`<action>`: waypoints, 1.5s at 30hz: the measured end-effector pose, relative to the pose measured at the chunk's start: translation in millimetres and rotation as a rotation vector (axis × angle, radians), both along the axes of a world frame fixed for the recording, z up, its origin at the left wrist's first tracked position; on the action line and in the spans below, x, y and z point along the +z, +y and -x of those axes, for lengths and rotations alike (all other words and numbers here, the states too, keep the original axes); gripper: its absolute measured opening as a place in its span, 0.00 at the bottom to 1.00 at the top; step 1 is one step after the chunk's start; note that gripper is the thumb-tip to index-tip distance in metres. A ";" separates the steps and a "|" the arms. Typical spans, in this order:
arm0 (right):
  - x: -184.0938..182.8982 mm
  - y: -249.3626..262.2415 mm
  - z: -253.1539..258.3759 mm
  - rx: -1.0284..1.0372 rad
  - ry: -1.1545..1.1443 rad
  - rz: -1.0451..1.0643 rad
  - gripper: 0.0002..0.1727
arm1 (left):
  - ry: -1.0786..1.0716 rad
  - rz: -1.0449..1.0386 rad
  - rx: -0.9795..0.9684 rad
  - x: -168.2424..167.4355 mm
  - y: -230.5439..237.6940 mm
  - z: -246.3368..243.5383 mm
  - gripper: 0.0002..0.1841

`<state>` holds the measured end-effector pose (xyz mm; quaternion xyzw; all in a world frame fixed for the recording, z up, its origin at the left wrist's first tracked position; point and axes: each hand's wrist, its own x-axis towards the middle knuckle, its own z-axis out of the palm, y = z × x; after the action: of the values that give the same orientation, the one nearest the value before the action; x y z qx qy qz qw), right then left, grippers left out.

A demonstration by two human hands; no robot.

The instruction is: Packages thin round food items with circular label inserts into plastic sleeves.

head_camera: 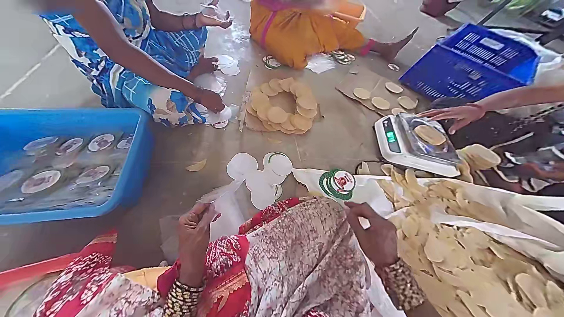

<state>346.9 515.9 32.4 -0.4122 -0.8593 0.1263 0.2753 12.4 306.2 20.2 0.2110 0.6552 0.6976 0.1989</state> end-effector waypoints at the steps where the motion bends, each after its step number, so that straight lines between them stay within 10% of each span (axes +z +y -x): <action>1: 8.1 13.2 12.7 -0.007 0.040 -0.020 0.15 | 0.001 0.006 0.004 0.3 0.1 0.1 0.11; 10: 26.8 175.9 214.7 0.028 -0.079 -0.056 0.17 | -0.087 0.118 0.038 -6.4 3.5 3.1 0.10; 18: -46.7 255.9 329.4 0.084 -0.589 0.171 0.16 | -0.188 0.099 -0.023 -7.2 5.8 5.6 0.14; 38: -37.5 285.5 326.8 0.095 -0.562 0.266 0.21 | -0.232 0.069 -0.052 -11.7 6.2 5.6 0.17; 45: 15.5 218.8 255.6 0.046 0.236 0.247 0.17 | -0.228 0.074 -0.031 -8.9 8.4 5.6 0.16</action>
<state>91.3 734.7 48.0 -0.4056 -0.8081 0.2845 0.3186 6.8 314.7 11.4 0.1332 0.6502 0.6893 0.2904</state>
